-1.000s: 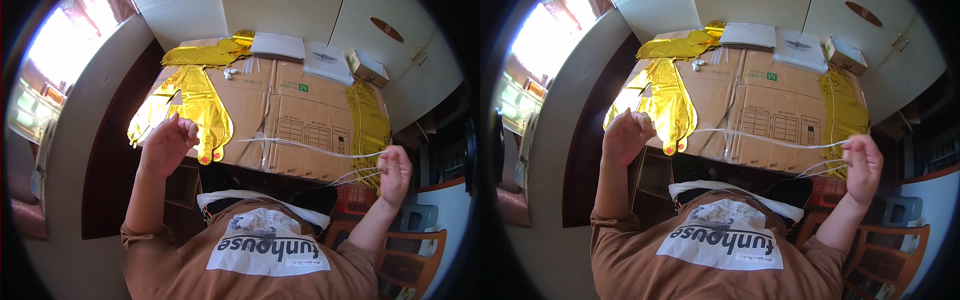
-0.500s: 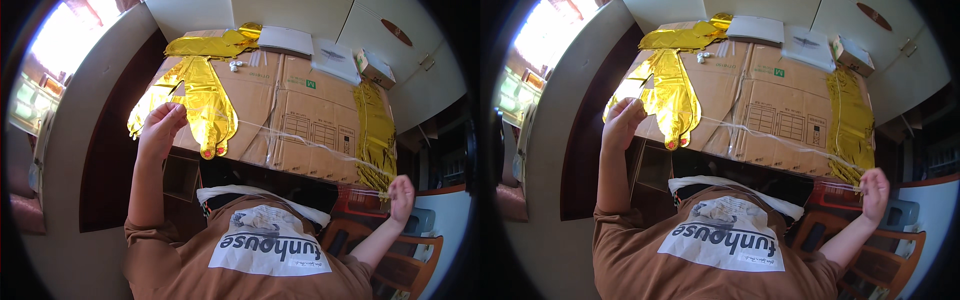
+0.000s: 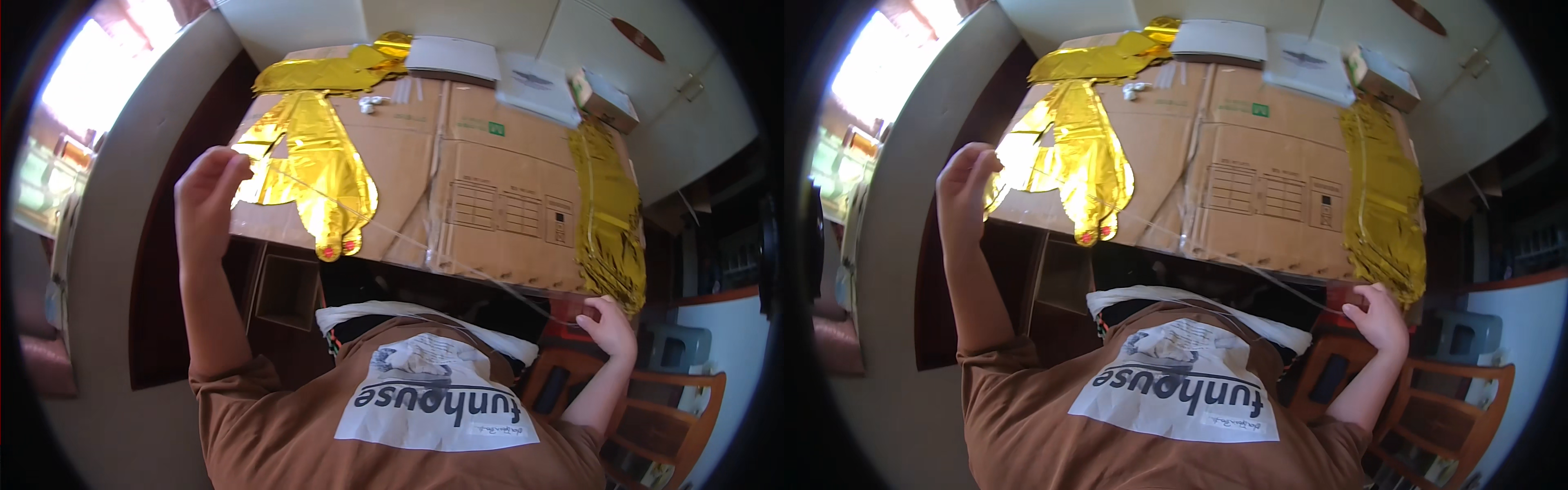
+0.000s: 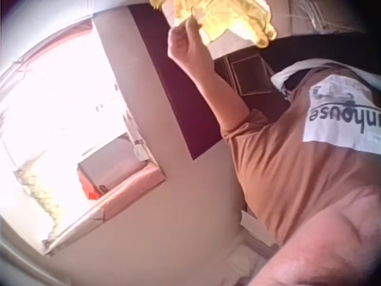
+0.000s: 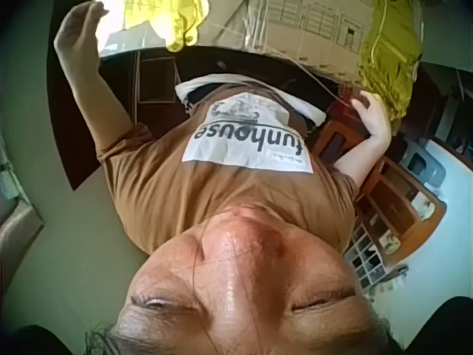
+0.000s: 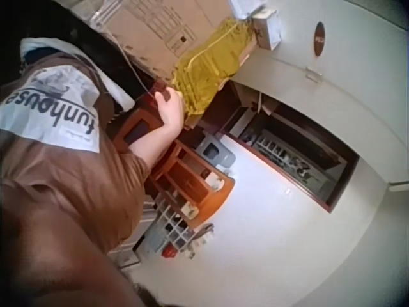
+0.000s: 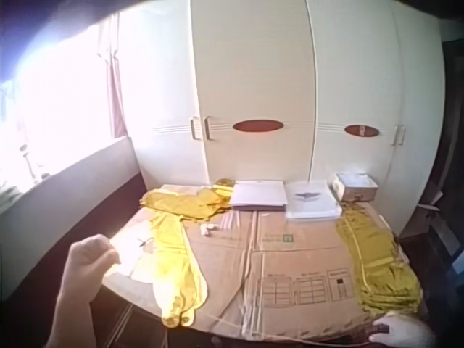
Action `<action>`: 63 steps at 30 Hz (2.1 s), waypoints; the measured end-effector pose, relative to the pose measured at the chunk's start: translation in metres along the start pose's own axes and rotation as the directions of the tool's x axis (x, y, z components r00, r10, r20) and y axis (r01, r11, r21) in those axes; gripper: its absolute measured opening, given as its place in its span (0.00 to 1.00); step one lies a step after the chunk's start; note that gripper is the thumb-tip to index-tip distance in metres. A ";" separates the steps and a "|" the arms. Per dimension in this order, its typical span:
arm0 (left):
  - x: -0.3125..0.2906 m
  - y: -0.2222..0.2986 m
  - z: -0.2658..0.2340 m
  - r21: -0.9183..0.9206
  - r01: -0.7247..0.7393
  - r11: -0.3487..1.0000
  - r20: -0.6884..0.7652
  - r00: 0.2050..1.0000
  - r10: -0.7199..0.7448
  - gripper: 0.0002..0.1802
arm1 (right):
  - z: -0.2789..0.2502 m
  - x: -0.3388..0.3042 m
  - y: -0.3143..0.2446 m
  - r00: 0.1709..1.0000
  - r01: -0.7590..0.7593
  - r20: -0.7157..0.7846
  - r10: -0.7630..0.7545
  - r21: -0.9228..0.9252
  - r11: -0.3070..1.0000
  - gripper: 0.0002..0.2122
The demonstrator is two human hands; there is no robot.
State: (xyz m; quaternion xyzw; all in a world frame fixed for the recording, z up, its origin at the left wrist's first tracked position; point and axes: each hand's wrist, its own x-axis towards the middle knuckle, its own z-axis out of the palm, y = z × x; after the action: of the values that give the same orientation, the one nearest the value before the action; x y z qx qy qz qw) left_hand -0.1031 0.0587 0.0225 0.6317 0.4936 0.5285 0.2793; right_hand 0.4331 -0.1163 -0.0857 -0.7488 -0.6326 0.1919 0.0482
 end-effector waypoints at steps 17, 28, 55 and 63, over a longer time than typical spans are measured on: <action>-0.059 0.008 0.090 -0.165 -0.093 0.982 0.384 0.911 0.150 0.11 | 0.006 0.069 -0.261 0.854 0.366 -0.137 -0.501 0.844 0.393 0.07; -0.073 -0.030 0.104 -0.690 0.636 0.346 0.589 0.771 -0.242 0.05 | -0.014 0.061 -0.235 0.758 0.602 -0.196 -0.622 0.576 0.553 0.05; -0.084 -0.016 0.112 -0.311 0.511 0.802 0.630 0.742 -0.229 0.06 | -0.009 0.071 -0.241 0.801 0.512 -0.233 -0.551 0.743 0.430 0.05; -0.092 -0.027 0.113 -0.556 0.761 0.335 0.741 0.636 -0.215 0.06 | -0.019 0.074 -0.235 0.792 0.588 -0.319 -0.521 0.629 0.509 0.04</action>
State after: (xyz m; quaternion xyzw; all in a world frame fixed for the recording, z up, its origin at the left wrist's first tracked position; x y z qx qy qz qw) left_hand -0.0008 0.0028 -0.0690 0.3425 0.2458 0.3739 0.8261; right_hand 0.2305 0.0045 -0.0109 -0.4377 -0.7132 0.3573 0.4150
